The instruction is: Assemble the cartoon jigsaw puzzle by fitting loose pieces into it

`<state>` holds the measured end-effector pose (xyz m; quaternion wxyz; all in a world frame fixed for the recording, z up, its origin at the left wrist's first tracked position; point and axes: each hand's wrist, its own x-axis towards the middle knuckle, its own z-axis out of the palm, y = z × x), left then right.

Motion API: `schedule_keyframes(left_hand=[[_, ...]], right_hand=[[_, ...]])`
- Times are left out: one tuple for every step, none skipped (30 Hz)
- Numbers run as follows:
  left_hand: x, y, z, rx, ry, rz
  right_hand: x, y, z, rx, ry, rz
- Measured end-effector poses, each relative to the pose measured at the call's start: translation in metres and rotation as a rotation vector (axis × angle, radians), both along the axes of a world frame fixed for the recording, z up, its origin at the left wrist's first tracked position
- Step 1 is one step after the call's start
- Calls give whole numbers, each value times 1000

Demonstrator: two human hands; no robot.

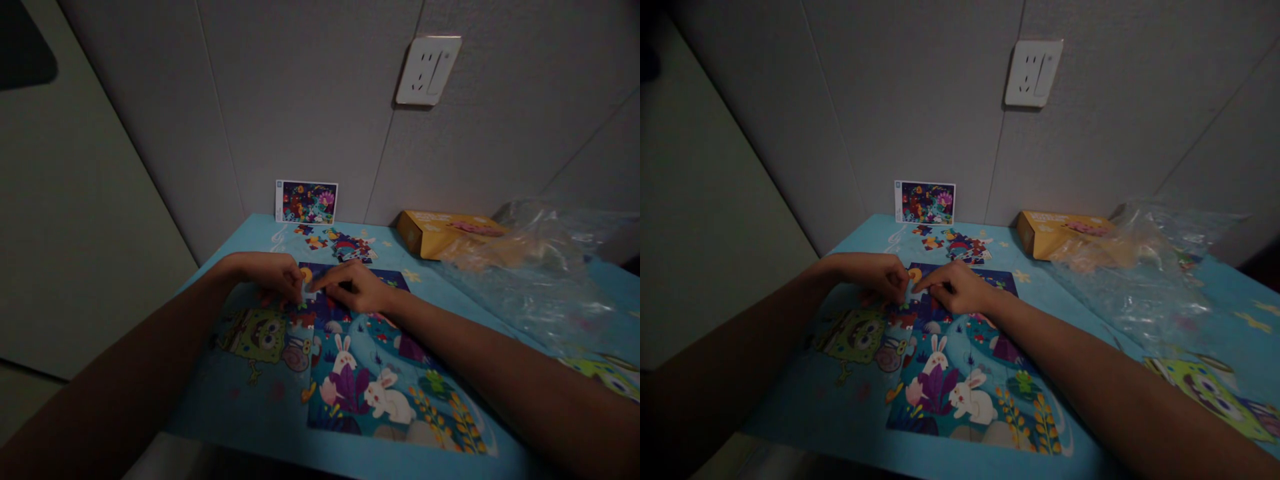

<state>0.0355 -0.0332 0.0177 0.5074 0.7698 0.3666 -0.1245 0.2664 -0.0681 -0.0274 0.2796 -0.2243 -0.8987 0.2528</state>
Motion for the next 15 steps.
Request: schedule_keyframes(left_hand=[[-2, 1, 0, 1, -38, 2], [-3, 2, 1, 2, -74, 7], [-4, 3, 1, 3, -101, 13], [-5, 4, 0, 3, -116, 19], [-5, 4, 0, 0, -122, 24], [-6, 5, -1, -3, -119, 23], [-5, 5, -1, -5, -112, 19], [-5, 5, -2, -10, -101, 11], [-5, 5, -2, -14, -91, 3], [-5, 5, -2, -19, -83, -4], [-5, 5, -2, -23, -82, -4], [-6, 5, -2, -25, -91, 9], [-6, 5, -2, -22, -108, 34], [-7, 6, -2, -14, -129, 68], [-7, 7, -2, 1, -151, 107]], right_hand=[[1, 2, -1, -19, 22, -82], [2, 4, -2, -32, 49, -172], [3, 6, -3, -40, 83, -253], [4, 8, -3, -46, 118, -316], [5, 10, -4, -53, 144, -351], [5, 10, -4, -64, 153, -353], [5, 11, -4, -79, 146, -328], [5, 11, -4, -92, 125, -283], [5, 10, -4, -99, 92, -232], [4, 9, -5, -100, 53, -183], [4, 9, -5, -96, 16, -145], [3, 8, -6, -88, -17, -120], [3, 8, -6, -77, -44, -106], [3, 7, -6, -66, -63, -101], [3, 7, -7, -54, -74, -100]])
